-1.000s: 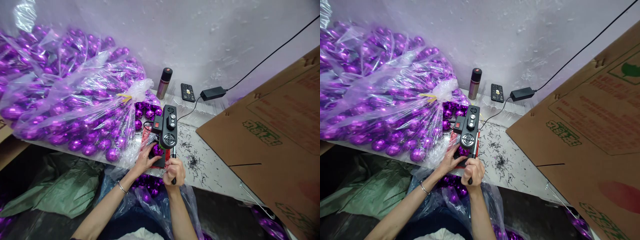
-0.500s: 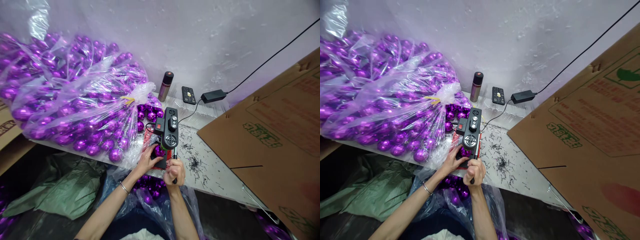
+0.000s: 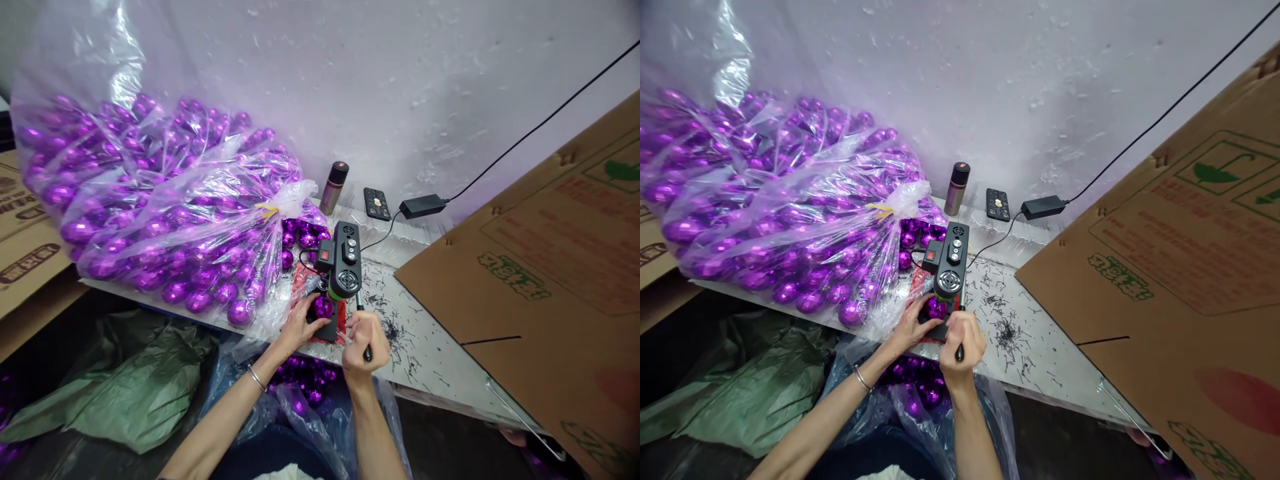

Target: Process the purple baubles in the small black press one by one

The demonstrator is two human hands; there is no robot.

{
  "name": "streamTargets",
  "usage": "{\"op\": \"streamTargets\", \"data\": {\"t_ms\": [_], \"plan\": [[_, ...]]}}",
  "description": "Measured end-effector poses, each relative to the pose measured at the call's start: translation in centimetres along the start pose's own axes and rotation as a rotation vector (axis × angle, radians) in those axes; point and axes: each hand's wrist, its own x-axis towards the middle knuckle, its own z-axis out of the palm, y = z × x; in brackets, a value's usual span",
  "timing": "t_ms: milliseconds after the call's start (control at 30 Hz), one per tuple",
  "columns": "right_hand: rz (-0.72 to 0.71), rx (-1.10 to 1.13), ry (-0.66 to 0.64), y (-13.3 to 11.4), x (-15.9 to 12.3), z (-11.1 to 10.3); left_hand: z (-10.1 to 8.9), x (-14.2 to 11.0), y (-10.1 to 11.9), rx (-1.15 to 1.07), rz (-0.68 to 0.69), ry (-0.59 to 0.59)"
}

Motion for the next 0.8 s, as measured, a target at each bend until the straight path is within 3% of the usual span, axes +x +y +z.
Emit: {"op": "streamTargets", "data": {"t_ms": [167,233,300,400,533,633,800], "plan": [[0.066,0.036,-0.046,-2.0,2.3,-0.6,-0.3,-4.7,0.1,0.077,0.069,0.018],[0.04,0.025,-0.06,-1.9,2.1,-0.6,-1.1,-7.0,0.4,0.098,0.116,-0.033],[0.018,0.011,-0.071,-1.7,1.6,-0.6,-2.4,-7.7,0.7,0.106,0.158,-0.066],[0.006,0.0,-0.053,-1.4,1.0,-0.4,-4.5,-4.2,0.7,0.154,0.169,0.051],[-0.009,-0.001,-0.039,-1.4,0.9,-0.2,-6.3,5.4,-0.3,0.378,0.019,0.295],[-0.03,-0.008,-0.066,-1.2,0.9,-0.3,-6.8,10.2,-1.1,0.606,-0.112,0.284],[-0.035,-0.024,-0.072,-1.1,0.8,-0.4,-6.9,11.7,-0.7,0.841,-0.133,0.139]]}}
